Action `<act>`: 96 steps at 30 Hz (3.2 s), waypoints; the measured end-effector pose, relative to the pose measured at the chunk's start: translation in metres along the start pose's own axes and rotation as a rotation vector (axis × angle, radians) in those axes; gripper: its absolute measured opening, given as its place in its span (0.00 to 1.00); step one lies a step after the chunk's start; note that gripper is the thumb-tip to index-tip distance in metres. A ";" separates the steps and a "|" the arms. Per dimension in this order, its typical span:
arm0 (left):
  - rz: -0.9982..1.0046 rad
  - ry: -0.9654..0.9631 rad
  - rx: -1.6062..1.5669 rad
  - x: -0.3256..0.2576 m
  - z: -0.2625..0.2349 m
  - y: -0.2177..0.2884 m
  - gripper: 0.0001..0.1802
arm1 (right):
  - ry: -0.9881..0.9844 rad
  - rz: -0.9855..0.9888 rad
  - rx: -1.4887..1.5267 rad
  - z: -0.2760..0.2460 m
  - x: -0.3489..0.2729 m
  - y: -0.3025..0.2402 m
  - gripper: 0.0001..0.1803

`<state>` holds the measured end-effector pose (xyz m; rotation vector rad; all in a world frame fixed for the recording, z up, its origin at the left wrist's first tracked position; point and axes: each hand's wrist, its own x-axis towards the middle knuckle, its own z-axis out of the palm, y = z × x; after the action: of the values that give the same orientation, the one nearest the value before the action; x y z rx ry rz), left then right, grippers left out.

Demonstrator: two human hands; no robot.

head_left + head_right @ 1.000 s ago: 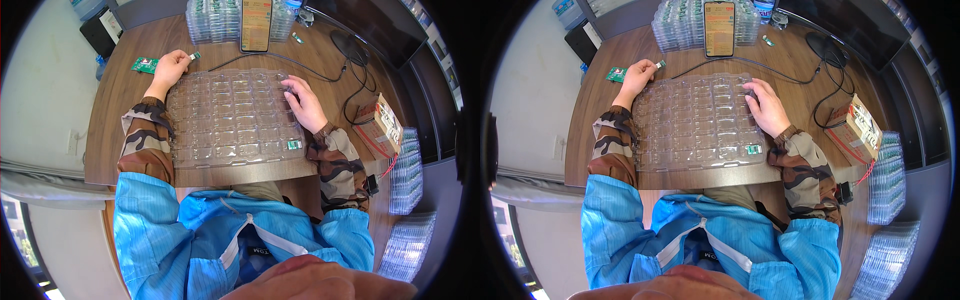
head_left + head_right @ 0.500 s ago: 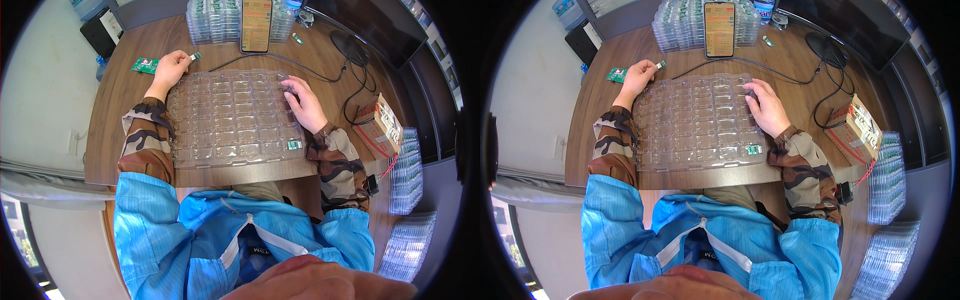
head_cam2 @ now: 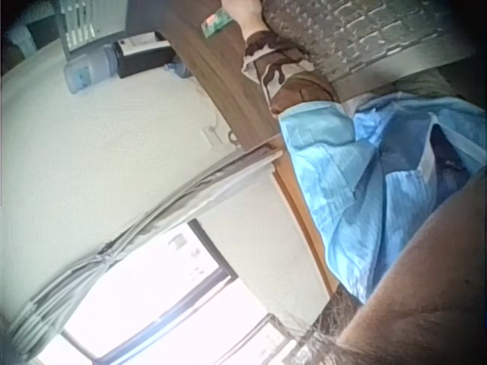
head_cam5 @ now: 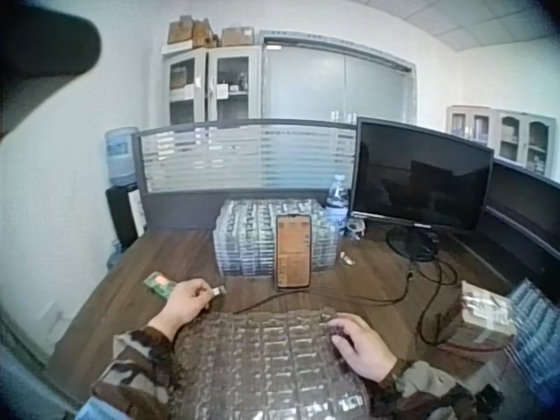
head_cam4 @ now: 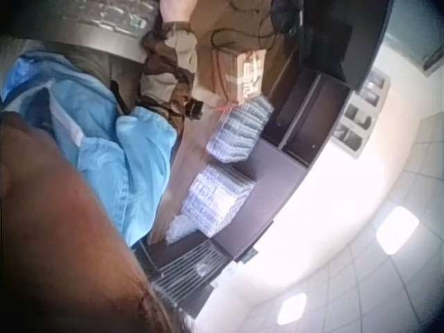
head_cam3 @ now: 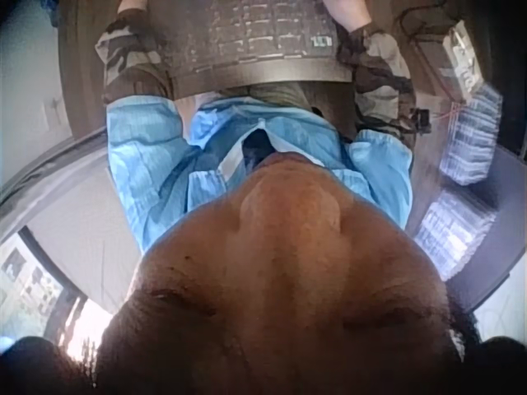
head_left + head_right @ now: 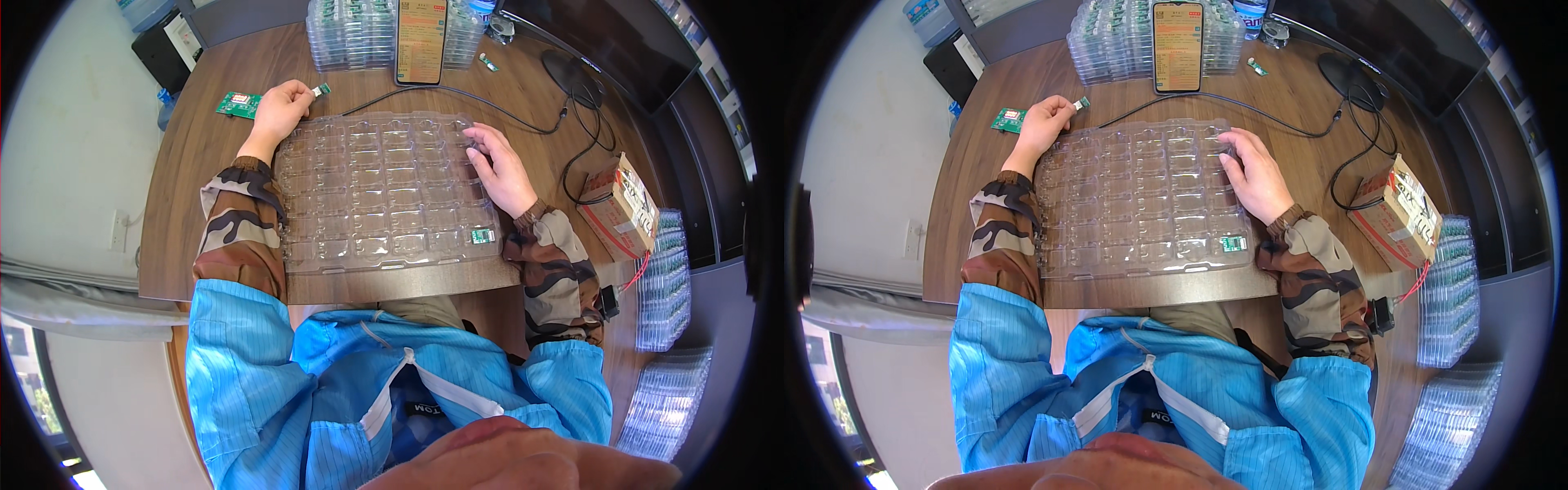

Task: Arranging small green electronic components into specific slots in a plastic tray.

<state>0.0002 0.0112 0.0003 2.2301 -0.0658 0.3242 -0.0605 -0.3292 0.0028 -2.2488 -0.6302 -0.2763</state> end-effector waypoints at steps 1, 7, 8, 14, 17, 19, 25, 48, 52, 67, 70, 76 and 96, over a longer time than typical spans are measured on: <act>0.002 -0.001 -0.010 0.000 -0.001 0.001 0.11 | 0.010 0.007 0.035 0.000 0.000 0.000 0.13; 0.003 -0.002 0.007 -0.001 -0.002 0.001 0.11 | 0.134 -0.056 0.037 -0.002 0.001 0.008 0.12; 0.006 0.004 0.003 0.000 -0.002 0.002 0.11 | 0.187 -0.103 0.000 -0.003 0.002 0.011 0.11; 0.073 0.002 -0.017 0.007 0.005 0.000 0.09 | 0.365 -0.015 0.170 -0.017 -0.012 0.015 0.08; 0.072 0.012 -0.025 0.005 0.003 -0.005 0.08 | 0.369 -0.004 0.239 -0.023 -0.032 -0.002 0.09; 0.064 0.026 -0.036 0.003 0.005 0.000 0.08 | 0.304 0.120 0.419 -0.027 -0.056 -0.017 0.09; 0.092 0.019 -0.045 0.004 0.004 -0.003 0.09 | 0.380 0.185 0.218 -0.034 -0.113 -0.027 0.09; 0.063 -0.022 -0.166 0.005 0.006 0.000 0.08 | 0.449 0.084 -0.387 -0.016 -0.115 -0.040 0.04; 0.069 -0.009 -0.138 0.006 0.009 -0.003 0.09 | 0.350 0.041 -0.450 -0.036 -0.126 -0.050 0.06; 0.063 0.041 -0.039 0.002 0.004 -0.003 0.09 | -0.188 0.664 -1.463 -0.124 -0.196 0.006 0.10; 0.071 0.039 -0.006 0.000 0.004 0.001 0.09 | -0.236 0.639 -1.399 -0.128 -0.192 0.001 0.11; 0.022 0.020 0.009 0.002 0.004 0.004 0.10 | -0.363 0.674 -1.166 -0.150 -0.189 0.003 0.14; -0.035 0.064 -0.008 0.001 0.006 0.002 0.11 | -0.155 -0.256 -0.295 0.116 0.170 -0.080 0.11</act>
<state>0.0018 0.0052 -0.0010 2.2084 0.0062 0.3745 0.0431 -0.1380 0.0390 -2.4868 -1.0203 -0.3421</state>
